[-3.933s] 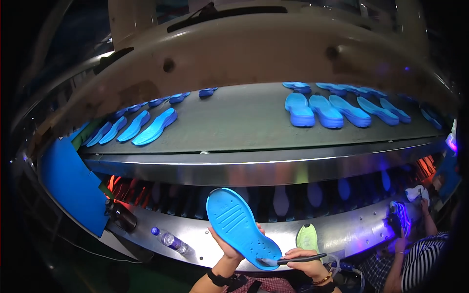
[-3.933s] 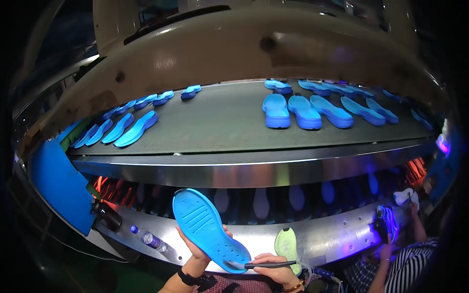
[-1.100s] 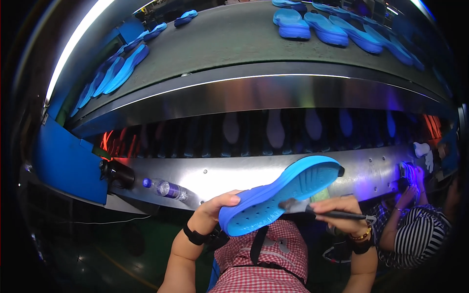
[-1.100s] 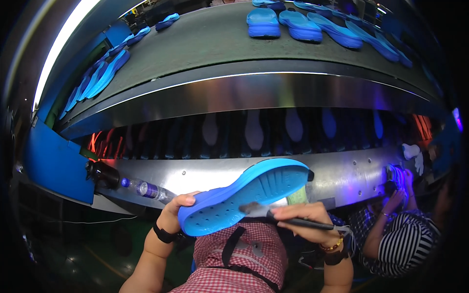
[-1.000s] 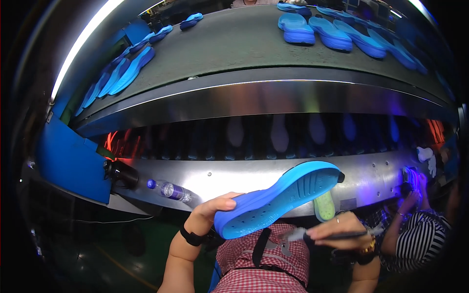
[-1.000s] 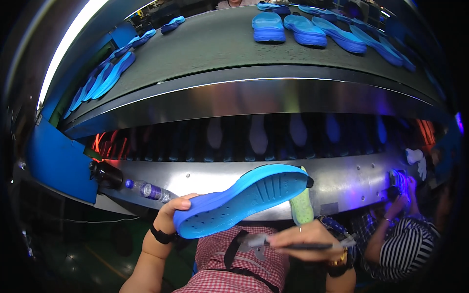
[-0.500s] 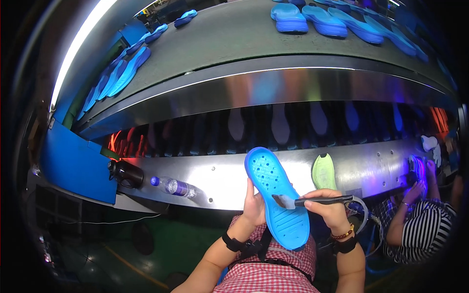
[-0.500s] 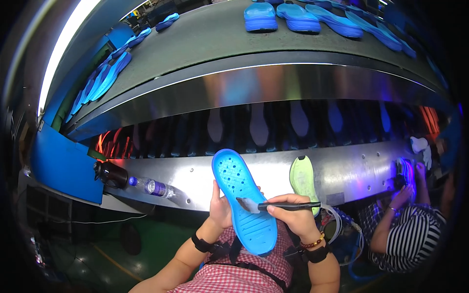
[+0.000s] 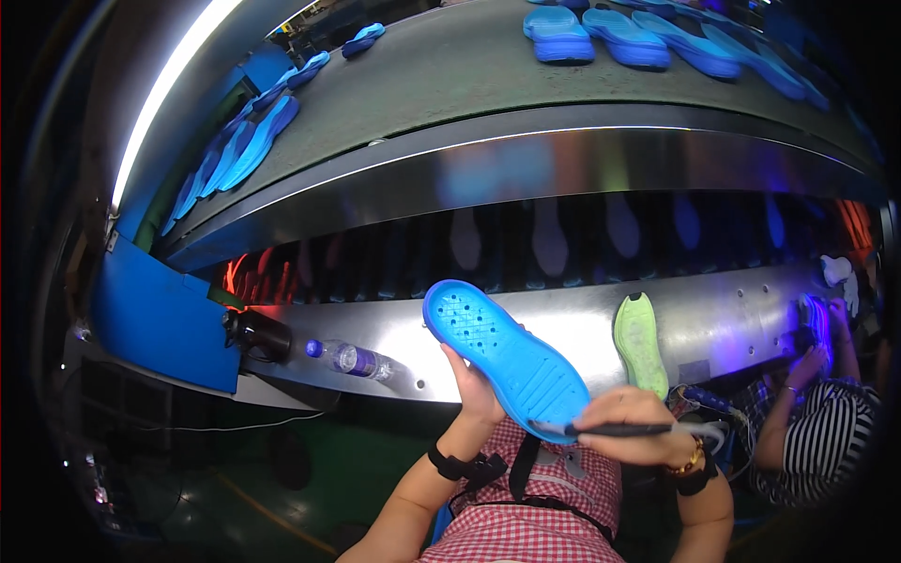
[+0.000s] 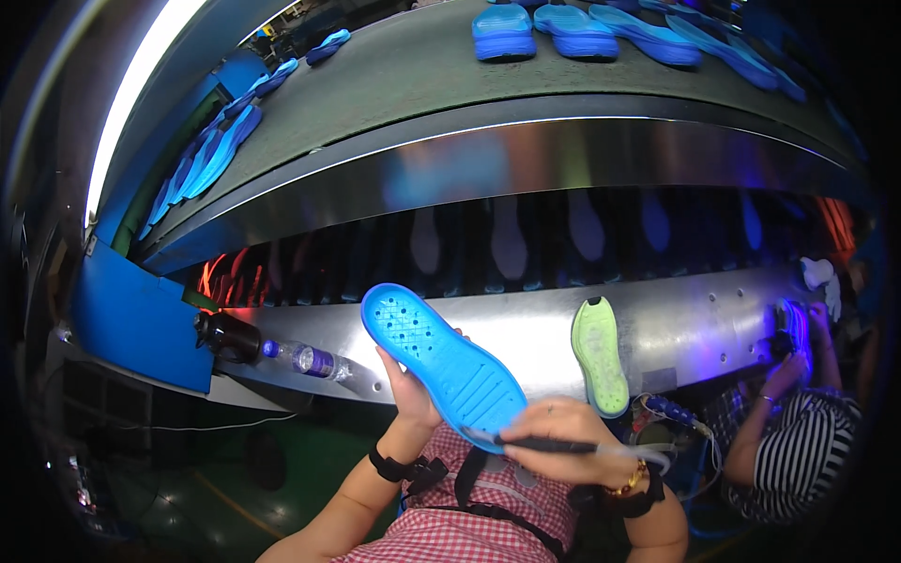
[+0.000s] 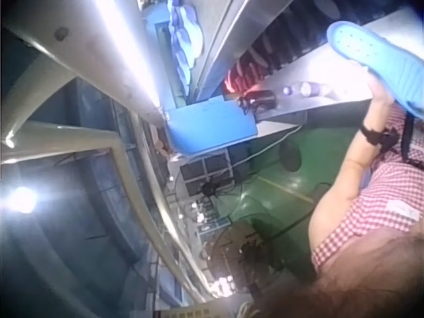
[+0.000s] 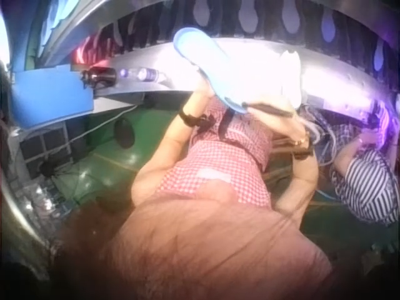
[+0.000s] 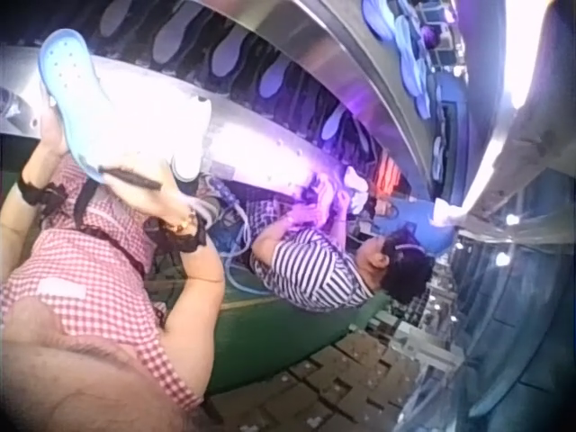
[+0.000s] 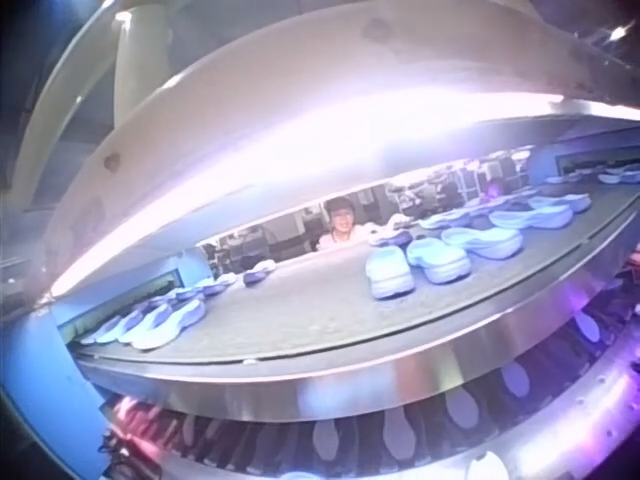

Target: Applying glue to the bottom of shoe soles using a brush at a manufacturing conveyor.

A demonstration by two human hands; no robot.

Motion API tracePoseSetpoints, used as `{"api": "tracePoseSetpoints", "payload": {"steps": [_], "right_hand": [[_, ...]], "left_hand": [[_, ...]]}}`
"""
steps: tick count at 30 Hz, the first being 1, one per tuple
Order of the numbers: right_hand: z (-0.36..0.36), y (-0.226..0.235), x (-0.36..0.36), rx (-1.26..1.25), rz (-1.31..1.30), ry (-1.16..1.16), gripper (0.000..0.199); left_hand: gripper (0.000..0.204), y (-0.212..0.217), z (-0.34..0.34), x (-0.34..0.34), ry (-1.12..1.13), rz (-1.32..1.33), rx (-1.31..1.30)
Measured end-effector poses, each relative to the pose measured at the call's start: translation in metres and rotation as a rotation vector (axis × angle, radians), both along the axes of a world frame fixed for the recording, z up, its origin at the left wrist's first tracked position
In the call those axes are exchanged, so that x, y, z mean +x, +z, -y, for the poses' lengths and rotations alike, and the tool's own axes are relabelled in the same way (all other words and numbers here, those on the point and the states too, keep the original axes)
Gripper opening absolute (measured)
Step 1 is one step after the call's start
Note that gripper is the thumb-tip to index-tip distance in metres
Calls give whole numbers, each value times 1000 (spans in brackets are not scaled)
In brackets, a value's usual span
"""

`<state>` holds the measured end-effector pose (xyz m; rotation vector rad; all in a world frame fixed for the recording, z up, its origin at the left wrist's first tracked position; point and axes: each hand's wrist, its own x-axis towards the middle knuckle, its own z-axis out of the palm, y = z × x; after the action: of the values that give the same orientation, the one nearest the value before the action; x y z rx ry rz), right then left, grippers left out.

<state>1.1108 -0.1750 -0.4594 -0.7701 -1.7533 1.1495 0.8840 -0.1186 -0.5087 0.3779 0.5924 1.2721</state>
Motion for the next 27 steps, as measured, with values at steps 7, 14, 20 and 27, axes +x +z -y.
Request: {"api": "tracePoseSetpoints", "payload": {"steps": [7, 14, 20, 27], "right_hand": [[-4, 14, -22, 73, -56, -43, 17], [2, 0, -17, 14, -58, -150, 22], [7, -2, -1, -93, -123, 29, 19], [6, 3, -3, 73, -81, 96, 22]], "left_hand": [[86, 19, -3, 22, 66, -27, 6], [87, 25, -5, 21, 160, -107, 8], [92, 30, -7, 14, 38, -113, 152], [95, 26, -19, 9, -28, -26, 190]]}}
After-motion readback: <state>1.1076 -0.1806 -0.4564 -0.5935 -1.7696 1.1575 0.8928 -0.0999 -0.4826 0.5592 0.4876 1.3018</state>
